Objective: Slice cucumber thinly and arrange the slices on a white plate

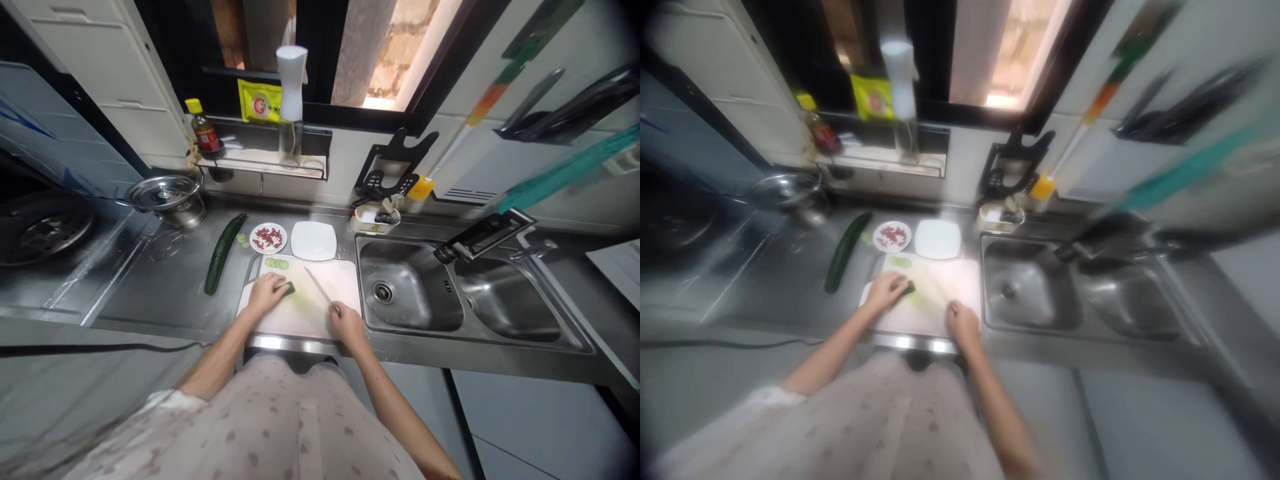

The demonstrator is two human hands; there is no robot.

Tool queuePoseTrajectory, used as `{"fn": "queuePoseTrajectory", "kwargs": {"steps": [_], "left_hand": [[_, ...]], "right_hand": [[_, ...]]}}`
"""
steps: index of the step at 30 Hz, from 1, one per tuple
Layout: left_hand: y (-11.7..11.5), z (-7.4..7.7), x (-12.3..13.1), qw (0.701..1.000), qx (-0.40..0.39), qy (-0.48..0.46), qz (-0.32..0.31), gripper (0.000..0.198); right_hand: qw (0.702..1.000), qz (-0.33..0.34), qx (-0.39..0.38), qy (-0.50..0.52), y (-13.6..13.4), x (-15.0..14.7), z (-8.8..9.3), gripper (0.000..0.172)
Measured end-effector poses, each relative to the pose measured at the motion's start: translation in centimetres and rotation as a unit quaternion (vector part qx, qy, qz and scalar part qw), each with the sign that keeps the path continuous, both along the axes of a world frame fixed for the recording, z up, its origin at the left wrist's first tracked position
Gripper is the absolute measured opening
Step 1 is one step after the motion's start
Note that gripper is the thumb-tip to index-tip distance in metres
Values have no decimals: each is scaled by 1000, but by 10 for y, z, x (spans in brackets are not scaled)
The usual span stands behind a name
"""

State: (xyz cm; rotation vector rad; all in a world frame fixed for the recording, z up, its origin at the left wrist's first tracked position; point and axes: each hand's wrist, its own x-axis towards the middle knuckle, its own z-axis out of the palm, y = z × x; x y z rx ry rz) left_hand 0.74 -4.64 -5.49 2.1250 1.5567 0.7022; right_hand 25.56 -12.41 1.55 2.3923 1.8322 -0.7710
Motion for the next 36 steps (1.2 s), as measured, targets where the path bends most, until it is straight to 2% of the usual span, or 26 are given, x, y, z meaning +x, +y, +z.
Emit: {"fn": "queuePoseTrajectory", "kwargs": {"steps": [3,6,12,17,21,26,31,36], "left_hand": [[-5,6,1,999,-24,19,-35,41],[-9,9,2,997,-49,33,-43,42],[-14,3,4,997,-54,21,-55,38],[-20,-2,6,997,-41,8,-63,38],[-24,1,7,998,-24,10,-50,38],[-26,4,8,998,18,-13,-62,27],[-26,-4,8,996,45,-8,-75,27],[-24,-15,8,994,67,2,-83,29]], "right_hand": [[1000,14,0,-1,2,-2,1,34],[1000,28,-6,-12,3,-4,0,34],[998,45,-34,-39,3,-7,-1,34],[996,63,-41,-45,2,-9,-4,35],[994,93,-48,-36,2,-14,-4,35],[991,123,-53,-23,4,-25,3,33],[990,134,-44,-24,6,-37,13,32],[988,143,-43,-26,6,-45,16,31]]}}
